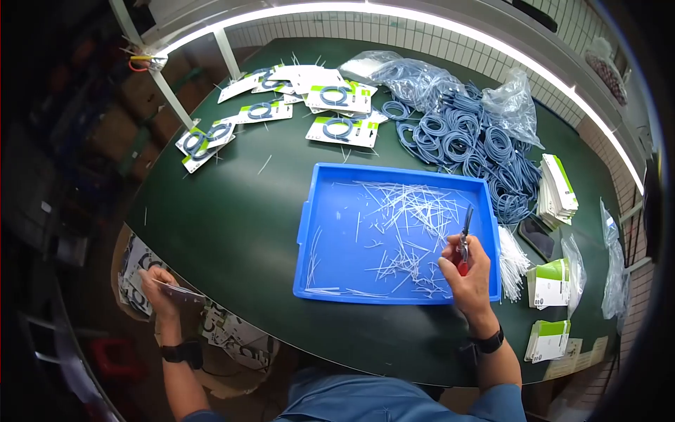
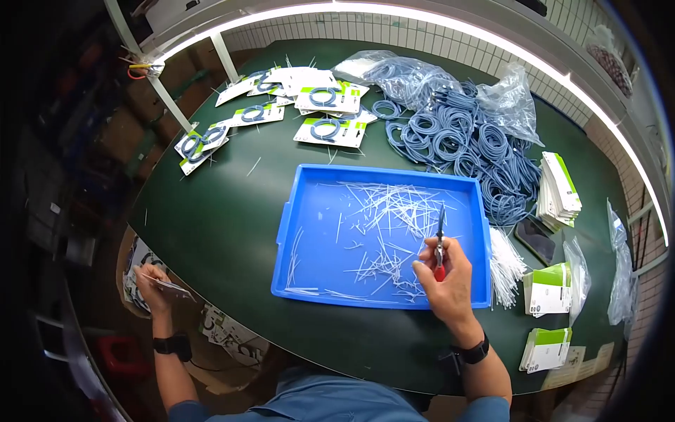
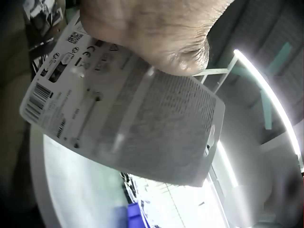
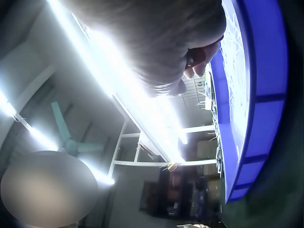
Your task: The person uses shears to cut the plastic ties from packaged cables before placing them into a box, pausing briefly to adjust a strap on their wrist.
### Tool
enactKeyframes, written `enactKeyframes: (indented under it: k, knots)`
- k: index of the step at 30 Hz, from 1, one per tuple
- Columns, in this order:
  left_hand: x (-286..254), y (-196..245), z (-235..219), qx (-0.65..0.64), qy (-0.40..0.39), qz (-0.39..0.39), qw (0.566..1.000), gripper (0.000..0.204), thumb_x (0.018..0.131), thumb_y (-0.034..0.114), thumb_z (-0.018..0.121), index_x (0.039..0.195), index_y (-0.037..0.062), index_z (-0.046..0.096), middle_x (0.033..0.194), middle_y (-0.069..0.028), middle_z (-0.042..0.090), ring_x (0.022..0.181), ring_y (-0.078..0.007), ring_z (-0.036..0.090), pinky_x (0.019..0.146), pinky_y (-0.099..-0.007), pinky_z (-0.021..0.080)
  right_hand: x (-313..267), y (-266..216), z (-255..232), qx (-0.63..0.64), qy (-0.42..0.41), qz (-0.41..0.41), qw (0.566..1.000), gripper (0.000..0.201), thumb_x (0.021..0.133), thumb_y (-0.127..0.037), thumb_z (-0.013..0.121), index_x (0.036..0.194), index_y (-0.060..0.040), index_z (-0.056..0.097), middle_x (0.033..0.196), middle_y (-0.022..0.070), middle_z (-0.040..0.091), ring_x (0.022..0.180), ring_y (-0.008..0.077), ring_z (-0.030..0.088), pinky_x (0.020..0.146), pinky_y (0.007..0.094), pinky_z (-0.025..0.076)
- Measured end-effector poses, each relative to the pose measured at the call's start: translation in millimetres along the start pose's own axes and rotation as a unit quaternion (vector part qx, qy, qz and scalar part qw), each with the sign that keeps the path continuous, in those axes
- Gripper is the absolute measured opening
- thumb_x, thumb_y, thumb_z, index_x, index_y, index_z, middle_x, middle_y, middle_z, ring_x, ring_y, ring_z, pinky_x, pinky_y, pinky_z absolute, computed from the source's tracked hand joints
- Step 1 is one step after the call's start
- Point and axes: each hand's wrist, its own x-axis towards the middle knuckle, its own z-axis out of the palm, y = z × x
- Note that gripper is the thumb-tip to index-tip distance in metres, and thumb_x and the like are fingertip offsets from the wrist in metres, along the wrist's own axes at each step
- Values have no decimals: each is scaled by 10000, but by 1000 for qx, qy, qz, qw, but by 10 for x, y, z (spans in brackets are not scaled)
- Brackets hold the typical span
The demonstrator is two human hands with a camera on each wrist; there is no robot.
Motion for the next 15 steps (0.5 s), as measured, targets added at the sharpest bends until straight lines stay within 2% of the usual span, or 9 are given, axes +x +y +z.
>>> enactKeyframes:
  k: [3,4,6,8,10,12,14,15]
  knots:
    - [50,-1,-110,115,110,-7,987,592,1112,564,387,770,93,496,653,-15,494,579,-115,491,560,-245,430,8,21,-23,-1,3,-4,1000,351,912,0,713,1237,12,583,988,27,612,870,81,589,774,231,500]
    - [106,-18,-59,117,108,-5,987,592,1112,564,387,770,93,496,653,-15,494,579,-115,491,560,-245,430,6,34,-21,21,0,-3,1000,395,916,-4,719,1281,23,572,971,31,613,858,81,585,763,227,497]
    - [326,-1,329,131,87,20,987,516,1132,452,397,797,82,528,709,-20,518,621,-111,523,591,-247,441,-1,59,-34,64,-5,0,998,484,924,-13,731,1368,45,549,937,37,615,834,80,577,741,221,491]
    - [635,88,782,214,-68,58,973,374,1119,283,440,836,65,552,739,-18,527,631,-101,512,609,-253,453,-11,56,-43,70,-15,10,997,511,933,-28,729,1401,47,536,915,33,613,819,79,577,736,220,489]
    - [888,88,1480,155,-137,-13,978,223,1059,159,524,877,38,566,738,-7,529,635,-93,501,617,-253,457,-26,41,-52,80,-39,28,996,567,951,-56,725,1465,51,510,870,26,609,788,78,576,727,217,487]
    - [1145,247,2144,341,-246,77,904,141,956,133,692,957,17,612,782,-67,571,691,-147,575,653,-296,499,-23,28,-71,73,-37,33,996,570,957,-72,715,1472,52,506,871,28,614,784,85,591,730,228,508]
    - [1421,149,2708,357,-316,190,858,218,926,165,734,1027,20,607,877,-79,588,742,-180,585,694,-314,510,-13,14,-87,57,-44,40,997,577,968,-104,694,1486,55,498,875,33,624,775,99,622,735,250,552]
    - [1574,30,2931,386,-345,228,825,272,908,177,752,1089,31,610,953,-102,604,826,-230,609,748,-348,525,-10,9,-95,58,-41,41,997,577,968,-104,694,1486,55,498,875,33,624,775,99,622,735,250,552]
